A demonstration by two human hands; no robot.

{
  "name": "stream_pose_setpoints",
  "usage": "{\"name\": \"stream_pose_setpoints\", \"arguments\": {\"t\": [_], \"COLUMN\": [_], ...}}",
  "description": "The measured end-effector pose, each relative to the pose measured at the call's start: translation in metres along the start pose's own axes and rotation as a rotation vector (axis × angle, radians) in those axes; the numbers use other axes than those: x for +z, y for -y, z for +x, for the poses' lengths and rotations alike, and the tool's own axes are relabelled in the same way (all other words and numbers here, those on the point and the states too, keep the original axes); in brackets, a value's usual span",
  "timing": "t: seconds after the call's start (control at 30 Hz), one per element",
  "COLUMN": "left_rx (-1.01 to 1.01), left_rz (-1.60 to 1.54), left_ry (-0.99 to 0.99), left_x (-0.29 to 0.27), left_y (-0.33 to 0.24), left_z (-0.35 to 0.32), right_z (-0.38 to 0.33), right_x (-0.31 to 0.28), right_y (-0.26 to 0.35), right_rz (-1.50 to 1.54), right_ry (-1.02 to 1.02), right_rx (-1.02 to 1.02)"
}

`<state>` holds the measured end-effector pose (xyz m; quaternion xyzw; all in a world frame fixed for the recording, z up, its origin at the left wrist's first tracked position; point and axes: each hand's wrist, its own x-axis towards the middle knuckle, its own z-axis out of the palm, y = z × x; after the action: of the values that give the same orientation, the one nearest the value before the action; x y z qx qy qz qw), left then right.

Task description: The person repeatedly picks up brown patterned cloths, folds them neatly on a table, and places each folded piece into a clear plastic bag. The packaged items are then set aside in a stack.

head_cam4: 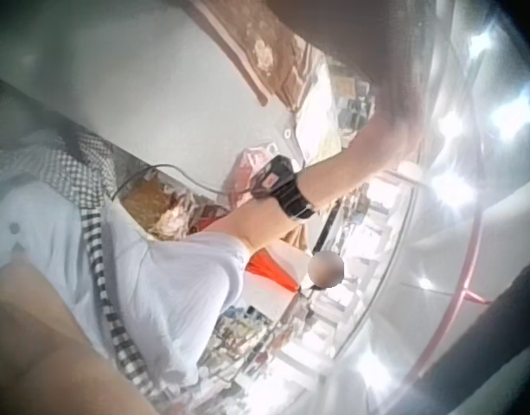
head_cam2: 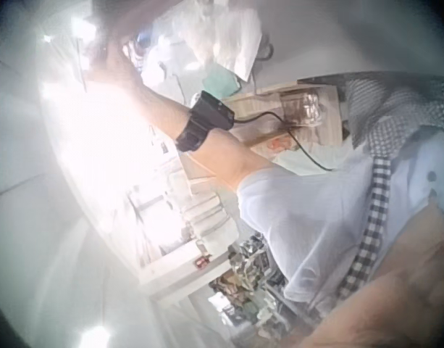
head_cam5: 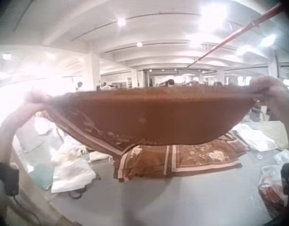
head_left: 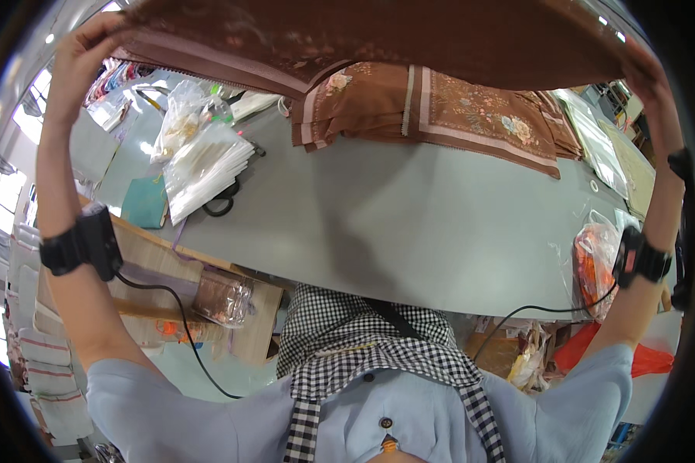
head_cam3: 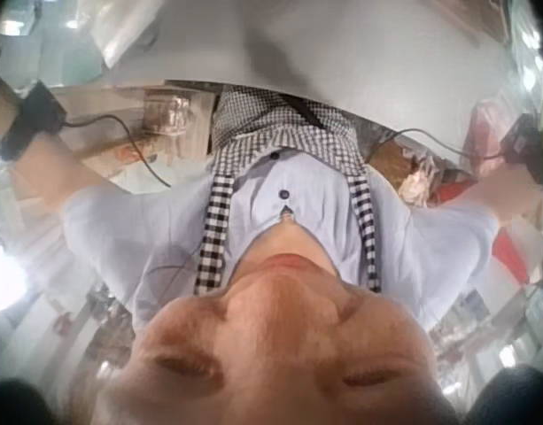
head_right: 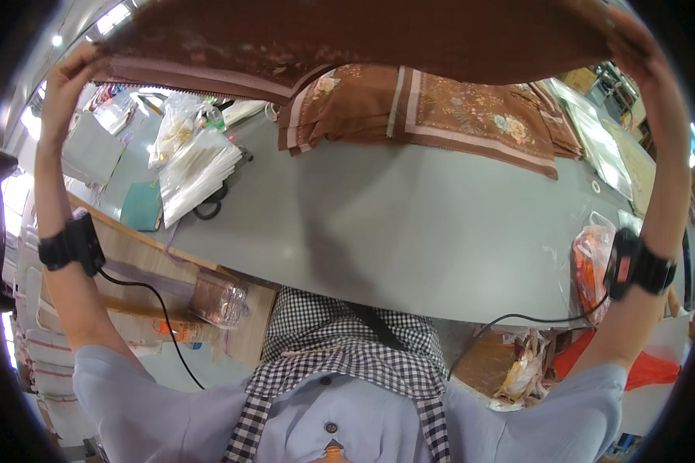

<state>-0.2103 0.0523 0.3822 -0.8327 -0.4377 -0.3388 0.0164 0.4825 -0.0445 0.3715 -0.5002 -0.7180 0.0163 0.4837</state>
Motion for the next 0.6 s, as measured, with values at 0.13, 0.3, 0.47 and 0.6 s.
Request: {"name": "stream_pose_setpoints", "arguments": {"t": [0.13,0.3,0.47,0.6], "left_rx": [0.025,-0.083,-0.433,-0.812], "left_rz": [-0.038,-0.046,-0.290,-0.648], "left_ry": [-0.108,0.047,0.300,0.423], "left_x": [0.044,0.087,0.139,0.180], "left_y": [-0.042,-0.094,-0.115,-0.087], "left_z": [-0.079,-0.180,-0.259,-0.279], "right_z": [-0.089,-0.216,-0.294,-0.312], "right_x": [-0.002,0.018,0.055,0.089], "right_y": [-0.034,-0.016,0.039,0.013], "right_rz": [0.335,0.218,0.072,-0.012], "right_ry": [0.190,0.332,0.437,0.682], "right_rx": [0.036,0.401,0.686,1.050]}}
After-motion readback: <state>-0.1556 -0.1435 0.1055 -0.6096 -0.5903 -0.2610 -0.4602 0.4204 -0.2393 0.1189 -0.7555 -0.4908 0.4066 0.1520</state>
